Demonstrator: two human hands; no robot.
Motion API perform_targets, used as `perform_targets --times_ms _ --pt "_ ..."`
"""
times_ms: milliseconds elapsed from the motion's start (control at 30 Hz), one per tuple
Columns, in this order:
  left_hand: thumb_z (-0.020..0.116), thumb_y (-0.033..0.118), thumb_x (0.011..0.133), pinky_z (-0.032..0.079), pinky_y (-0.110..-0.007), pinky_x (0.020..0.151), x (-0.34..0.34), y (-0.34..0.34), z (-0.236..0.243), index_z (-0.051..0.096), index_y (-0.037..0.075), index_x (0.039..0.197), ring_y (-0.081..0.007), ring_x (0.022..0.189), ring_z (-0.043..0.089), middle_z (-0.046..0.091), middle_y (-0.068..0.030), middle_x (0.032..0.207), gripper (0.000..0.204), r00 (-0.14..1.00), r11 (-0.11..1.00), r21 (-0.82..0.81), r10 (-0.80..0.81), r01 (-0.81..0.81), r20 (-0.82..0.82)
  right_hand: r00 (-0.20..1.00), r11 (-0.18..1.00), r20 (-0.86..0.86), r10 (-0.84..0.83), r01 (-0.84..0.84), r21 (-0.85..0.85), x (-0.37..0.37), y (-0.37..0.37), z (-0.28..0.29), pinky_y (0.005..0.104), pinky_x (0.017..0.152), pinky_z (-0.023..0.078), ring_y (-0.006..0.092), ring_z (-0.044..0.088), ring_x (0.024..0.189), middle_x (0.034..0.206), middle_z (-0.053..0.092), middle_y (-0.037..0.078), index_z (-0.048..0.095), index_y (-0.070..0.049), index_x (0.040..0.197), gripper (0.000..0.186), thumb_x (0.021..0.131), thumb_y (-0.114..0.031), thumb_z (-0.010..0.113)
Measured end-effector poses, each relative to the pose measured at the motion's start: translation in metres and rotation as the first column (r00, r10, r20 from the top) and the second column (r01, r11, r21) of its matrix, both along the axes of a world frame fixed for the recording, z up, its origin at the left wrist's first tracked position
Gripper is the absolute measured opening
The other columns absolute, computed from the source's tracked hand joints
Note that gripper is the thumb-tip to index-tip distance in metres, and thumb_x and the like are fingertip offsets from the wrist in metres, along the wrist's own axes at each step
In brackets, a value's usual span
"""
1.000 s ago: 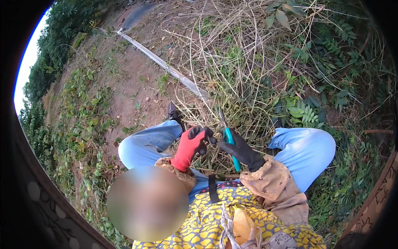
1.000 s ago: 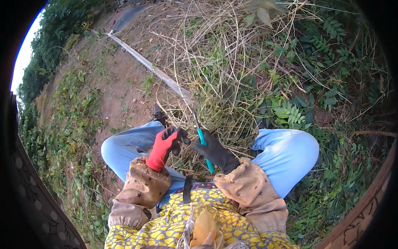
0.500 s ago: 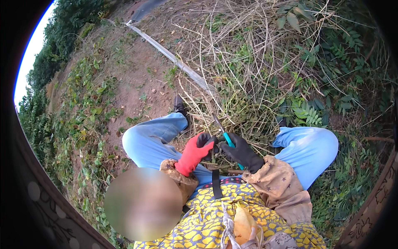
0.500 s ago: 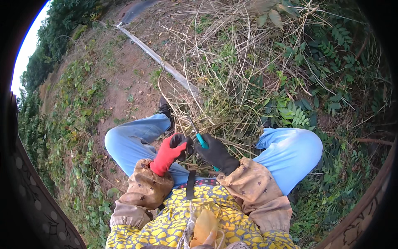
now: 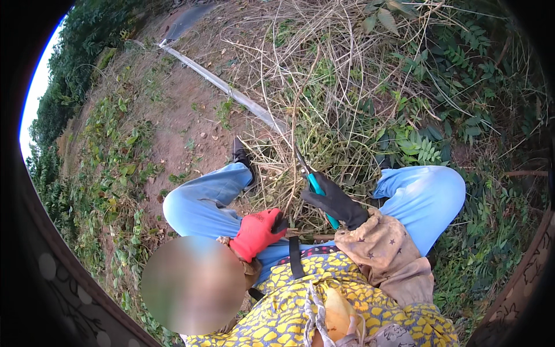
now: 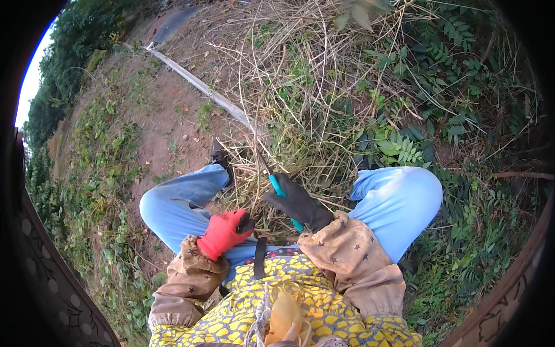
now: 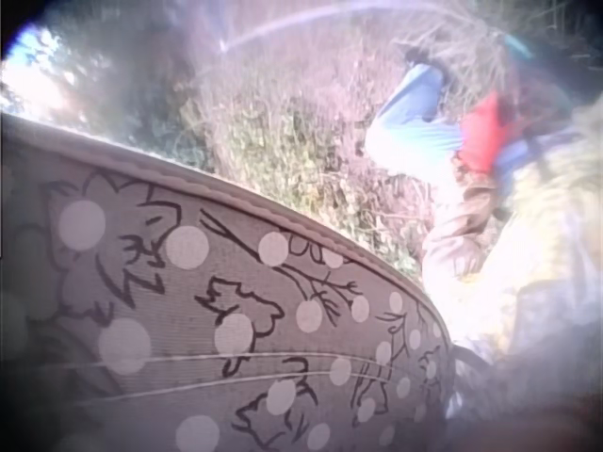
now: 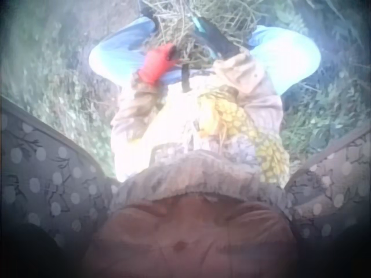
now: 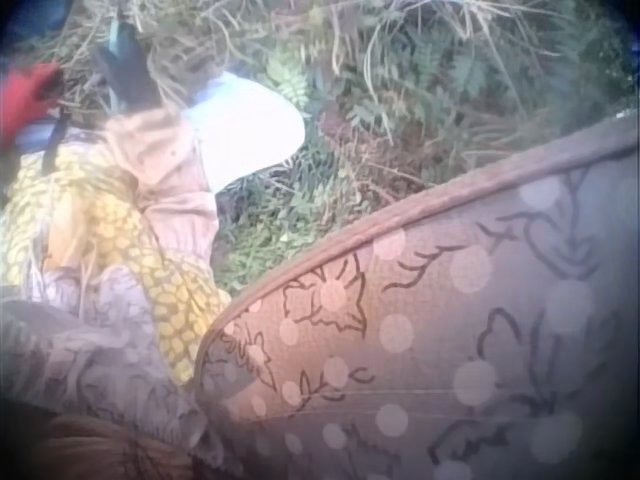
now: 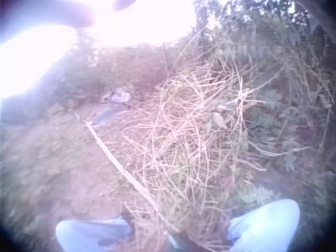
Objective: The person sits cross-legged on the ground and uses pruning shears to cut dry vines into shorter pieces. They repeatedly gather, cut, and drop the vines, working through a pile of tangled vegetation.
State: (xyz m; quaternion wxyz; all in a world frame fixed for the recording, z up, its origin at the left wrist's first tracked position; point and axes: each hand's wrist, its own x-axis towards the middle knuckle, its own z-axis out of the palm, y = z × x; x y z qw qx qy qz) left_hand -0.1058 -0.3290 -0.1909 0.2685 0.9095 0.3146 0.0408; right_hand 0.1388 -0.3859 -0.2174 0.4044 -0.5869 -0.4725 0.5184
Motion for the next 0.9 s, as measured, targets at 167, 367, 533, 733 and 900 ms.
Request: perform_targets --times_ms 167,367,533,733,900 --pt "0.068 0.028 0.082 0.049 -0.044 0.062 -0.005 0.019 -0.012 0.055 0.012 0.093 -0.0321 0.071 0.063 0.060 -0.0101 0.080 0.024 0.986 0.949 0.269 -0.149 0.164 -0.078 0.978 0.998 0.202 -0.048 0.054 -0.024 0.000 -0.004 -0.002 0.0431 0.084 0.048 0.0300 0.063 0.092 0.104 0.062 0.017 0.045 -0.005 0.128 0.065 0.086 -0.050 0.065" --pt "0.069 0.034 0.081 0.048 -0.043 0.067 -0.014 0.055 -0.015 0.058 0.014 0.096 -0.0290 0.075 0.064 0.060 -0.0095 0.086 0.027 0.945 0.888 0.386 -0.138 0.251 -0.298 0.955 0.987 0.292 0.043 0.005 -0.162 0.008 -0.006 0.025 0.0464 0.081 0.048 0.0367 0.065 0.091 0.097 0.065 0.020 0.049 -0.006 0.117 0.056 0.085 -0.049 0.065" --pt "0.069 0.036 0.080 0.046 -0.044 0.076 -0.023 0.092 -0.031 0.060 0.014 0.099 -0.0305 0.083 0.063 0.060 -0.0102 0.090 0.030 0.883 0.875 0.401 -0.061 0.271 -0.465 0.885 0.995 0.456 0.089 -0.064 -0.070 0.001 -0.019 0.014 0.0507 0.074 0.049 0.0405 0.066 0.085 0.090 0.066 0.021 0.049 -0.007 0.114 0.050 0.086 -0.046 0.064" --pt "0.072 0.040 0.074 0.046 -0.042 0.075 -0.025 0.125 -0.041 0.060 0.013 0.098 -0.0287 0.086 0.064 0.062 -0.0102 0.092 0.038 0.807 0.851 0.388 -0.071 0.356 -0.586 0.865 0.985 0.484 0.131 -0.057 -0.165 -0.013 -0.024 -0.005 0.0501 0.070 0.050 0.0404 0.066 0.080 0.085 0.067 0.020 0.049 -0.009 0.117 0.048 0.086 -0.043 0.064" --pt "0.074 0.037 0.072 0.048 -0.042 0.073 -0.007 0.141 -0.032 0.070 0.014 0.090 -0.0264 0.088 0.067 0.069 -0.0080 0.087 0.029 0.776 0.860 0.381 -0.028 0.340 -0.630 0.918 0.980 0.395 0.031 0.050 -0.193 -0.022 -0.023 -0.012 0.0479 0.068 0.050 0.0382 0.066 0.077 0.083 0.066 0.019 0.053 -0.007 0.109 0.043 0.086 -0.041 0.064"
